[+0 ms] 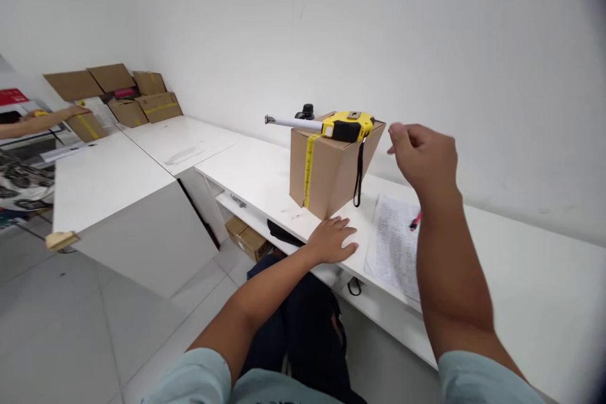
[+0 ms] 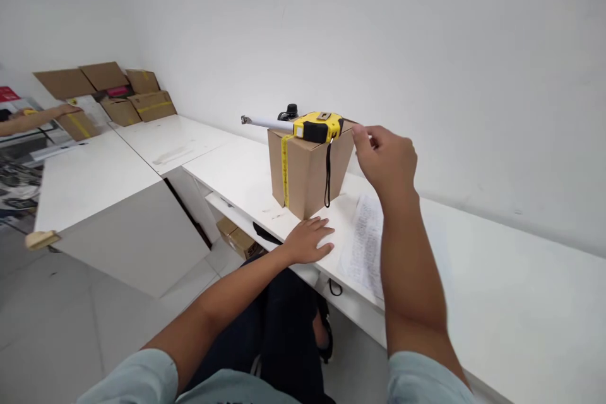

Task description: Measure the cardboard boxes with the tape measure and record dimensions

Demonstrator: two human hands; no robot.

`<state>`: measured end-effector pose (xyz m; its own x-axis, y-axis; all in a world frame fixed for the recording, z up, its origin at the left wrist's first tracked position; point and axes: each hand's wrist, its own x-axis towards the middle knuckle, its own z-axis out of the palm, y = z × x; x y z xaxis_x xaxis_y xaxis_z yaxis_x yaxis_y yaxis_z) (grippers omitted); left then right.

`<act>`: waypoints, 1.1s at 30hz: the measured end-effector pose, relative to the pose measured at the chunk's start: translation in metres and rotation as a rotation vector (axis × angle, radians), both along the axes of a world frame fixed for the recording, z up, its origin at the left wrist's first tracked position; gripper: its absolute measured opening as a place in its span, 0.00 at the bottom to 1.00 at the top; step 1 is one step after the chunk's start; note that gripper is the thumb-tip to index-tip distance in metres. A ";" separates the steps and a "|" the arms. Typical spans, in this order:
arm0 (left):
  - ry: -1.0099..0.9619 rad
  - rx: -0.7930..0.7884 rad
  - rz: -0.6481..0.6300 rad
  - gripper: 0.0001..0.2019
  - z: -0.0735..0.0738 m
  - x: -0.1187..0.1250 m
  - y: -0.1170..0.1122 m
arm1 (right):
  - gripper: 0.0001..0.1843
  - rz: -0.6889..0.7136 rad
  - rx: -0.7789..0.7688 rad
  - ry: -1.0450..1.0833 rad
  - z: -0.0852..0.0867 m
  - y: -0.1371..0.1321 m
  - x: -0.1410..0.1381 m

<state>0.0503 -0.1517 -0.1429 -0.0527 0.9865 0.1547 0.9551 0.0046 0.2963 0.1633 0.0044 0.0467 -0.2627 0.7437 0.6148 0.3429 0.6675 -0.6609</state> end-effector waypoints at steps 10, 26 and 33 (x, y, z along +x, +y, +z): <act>-0.001 -0.017 0.029 0.27 0.002 0.003 -0.002 | 0.44 0.028 -0.030 0.017 -0.019 -0.005 -0.084; -0.057 -0.026 0.021 0.28 -0.003 0.003 -0.002 | 0.50 0.084 0.071 0.288 -0.030 -0.012 -0.091; -0.247 0.056 0.014 0.19 -0.003 0.002 -0.007 | 0.44 0.196 0.327 0.254 -0.015 -0.019 -0.049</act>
